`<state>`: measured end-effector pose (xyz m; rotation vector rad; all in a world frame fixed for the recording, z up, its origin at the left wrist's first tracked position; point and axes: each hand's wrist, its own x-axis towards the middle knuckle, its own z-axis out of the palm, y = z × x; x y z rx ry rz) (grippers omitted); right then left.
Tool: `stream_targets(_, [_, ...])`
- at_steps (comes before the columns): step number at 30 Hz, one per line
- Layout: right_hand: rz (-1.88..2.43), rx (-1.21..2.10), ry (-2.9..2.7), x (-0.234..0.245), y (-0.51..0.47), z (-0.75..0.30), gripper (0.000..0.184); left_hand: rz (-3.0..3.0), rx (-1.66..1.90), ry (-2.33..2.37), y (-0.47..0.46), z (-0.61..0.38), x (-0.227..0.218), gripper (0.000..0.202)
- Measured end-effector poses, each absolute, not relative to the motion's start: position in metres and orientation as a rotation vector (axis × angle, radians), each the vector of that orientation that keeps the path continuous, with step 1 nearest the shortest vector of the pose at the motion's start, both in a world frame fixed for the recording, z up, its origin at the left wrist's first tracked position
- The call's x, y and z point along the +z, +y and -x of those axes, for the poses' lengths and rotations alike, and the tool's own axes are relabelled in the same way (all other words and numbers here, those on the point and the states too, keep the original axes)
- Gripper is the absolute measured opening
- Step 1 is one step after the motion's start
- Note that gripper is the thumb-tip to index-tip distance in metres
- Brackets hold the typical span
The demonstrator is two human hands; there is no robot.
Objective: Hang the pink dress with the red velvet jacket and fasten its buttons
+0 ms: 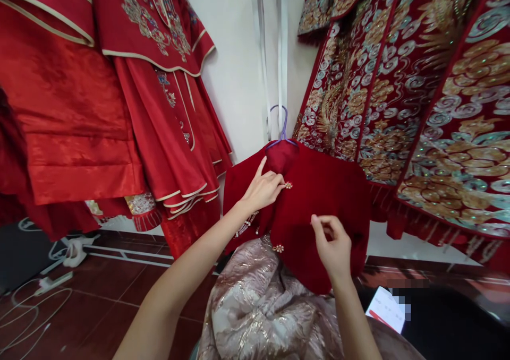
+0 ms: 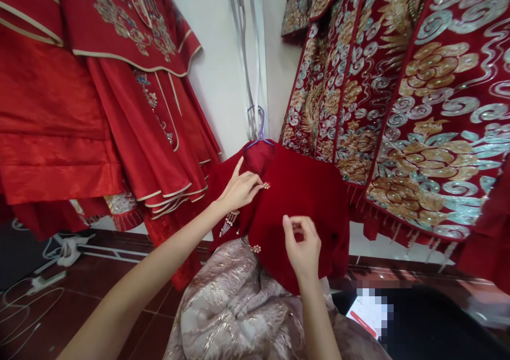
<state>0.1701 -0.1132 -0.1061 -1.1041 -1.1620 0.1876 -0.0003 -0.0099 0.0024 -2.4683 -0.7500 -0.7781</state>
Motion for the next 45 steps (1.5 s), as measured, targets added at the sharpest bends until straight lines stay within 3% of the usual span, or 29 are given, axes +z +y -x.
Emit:
stream_targets(2, [1.174,-0.038,-0.98,-0.086,-0.098,-0.164,0.024,2.416,-0.755,-0.775,-0.012,0.003,0.004,0.019])
stream_targets(6, [1.254,-0.371,-0.973,-0.043,-0.056,-0.147,0.067,2.287,-0.585,-0.899,-0.008,0.012,0.005,0.027])
stream_targets(9, [1.333,-0.452,-1.103,-0.032,-0.03,-0.138,0.085,2.123,-0.365,-1.083,-0.004,0.024,0.002,0.031])
stream_targets(17, [1.525,-0.547,-1.301,-0.068,-0.047,-0.163,0.081,1.963,-0.321,-1.588,-0.015,0.025,-0.027,0.046])
stream_targets(21, [1.576,-0.568,-1.381,-0.084,-0.057,-0.187,0.085,2.024,-0.484,-1.996,-0.011,0.014,-0.035,0.068])
stream_targets(25, [1.576,-0.648,-1.355,-0.078,-0.057,-0.229,0.093,1.943,-0.726,-2.017,0.002,0.029,-0.024,0.082])
stream_targets(28, [1.515,-0.617,-1.382,-0.052,-0.054,-0.274,0.082,1.842,-0.813,-1.856,0.009,0.049,-0.009,0.078])
stream_targets(32, [1.52,-0.593,-1.446,-0.007,-0.043,-0.324,0.04,1.83,-0.864,-1.634,0.008,0.057,0.007,0.073])
stream_targets(39, [1.605,-0.741,-1.539,0.015,-0.028,-0.341,0.03,1.999,-0.838,-1.687,0.01,0.056,0.015,0.058])
stream_targets(45, [1.676,-0.943,-1.785,0.003,-0.024,-0.352,0.019,2.132,-0.957,-2.069,0.028,0.06,0.024,0.063])
